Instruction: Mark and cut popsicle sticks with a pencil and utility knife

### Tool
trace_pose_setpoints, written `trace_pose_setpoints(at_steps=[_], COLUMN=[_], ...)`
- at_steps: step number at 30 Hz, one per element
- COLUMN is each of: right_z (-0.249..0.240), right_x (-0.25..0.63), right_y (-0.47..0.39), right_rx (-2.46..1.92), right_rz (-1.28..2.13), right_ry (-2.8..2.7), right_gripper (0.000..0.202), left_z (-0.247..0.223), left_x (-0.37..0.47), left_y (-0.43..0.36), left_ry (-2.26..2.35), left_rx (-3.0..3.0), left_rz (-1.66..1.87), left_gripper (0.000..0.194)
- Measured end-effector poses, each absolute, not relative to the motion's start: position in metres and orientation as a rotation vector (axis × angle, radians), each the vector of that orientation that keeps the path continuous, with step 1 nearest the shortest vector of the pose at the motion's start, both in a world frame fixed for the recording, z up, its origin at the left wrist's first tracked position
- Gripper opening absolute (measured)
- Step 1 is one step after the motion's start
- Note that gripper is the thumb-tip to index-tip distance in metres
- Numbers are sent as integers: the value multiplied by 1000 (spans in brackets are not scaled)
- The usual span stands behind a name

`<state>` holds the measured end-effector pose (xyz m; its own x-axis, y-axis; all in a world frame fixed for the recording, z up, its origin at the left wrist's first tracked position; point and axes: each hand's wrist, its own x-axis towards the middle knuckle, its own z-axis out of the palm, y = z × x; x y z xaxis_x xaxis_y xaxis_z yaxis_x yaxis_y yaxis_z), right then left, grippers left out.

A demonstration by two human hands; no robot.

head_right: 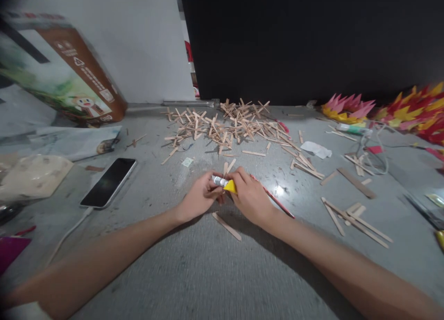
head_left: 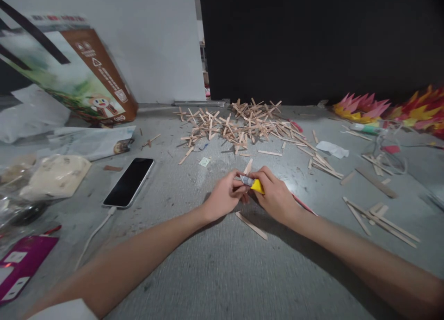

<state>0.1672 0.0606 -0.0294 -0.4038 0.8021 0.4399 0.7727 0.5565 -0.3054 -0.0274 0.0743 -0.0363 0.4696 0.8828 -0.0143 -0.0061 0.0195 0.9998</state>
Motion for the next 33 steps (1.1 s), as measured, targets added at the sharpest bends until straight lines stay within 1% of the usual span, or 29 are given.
trace_pose_setpoints(at_steps=[4, 8, 10, 13, 16, 21, 30, 33], right_z=[-33, -25, -18, -13, -15, -20, -24, -23], right_x=[169, 169, 168, 165, 163, 160, 160, 160], right_y=[63, 67, 67, 66, 63, 58, 55, 53], right_rx=[-1269, -1190, -1181, -1197, -1165, -1088, -1084, -1106], right_rz=[155, 314, 416, 520, 518, 481, 390, 367], right_ry=[-2160, -1916, -1841, -1829, -1838, -1830, -1844, -1889], right_gripper=[19, 9, 12, 15, 15, 12, 0, 5], left_z=[-31, -26, -23, -20, -20, -23, -29, -34], left_x=[-29, -34, -36, -35, -33, -30, -28, -28], left_y=[80, 87, 88, 87, 84, 82, 79, 79], left_ry=[830, 729, 651, 551, 520, 514, 495, 488], left_rx=[1251, 1128, 1019, 862, 811, 797, 932, 972], left_rz=[898, 885, 838, 751, 693, 703, 714, 739], left_gripper=[37, 35, 37, 47, 48, 51, 39, 40])
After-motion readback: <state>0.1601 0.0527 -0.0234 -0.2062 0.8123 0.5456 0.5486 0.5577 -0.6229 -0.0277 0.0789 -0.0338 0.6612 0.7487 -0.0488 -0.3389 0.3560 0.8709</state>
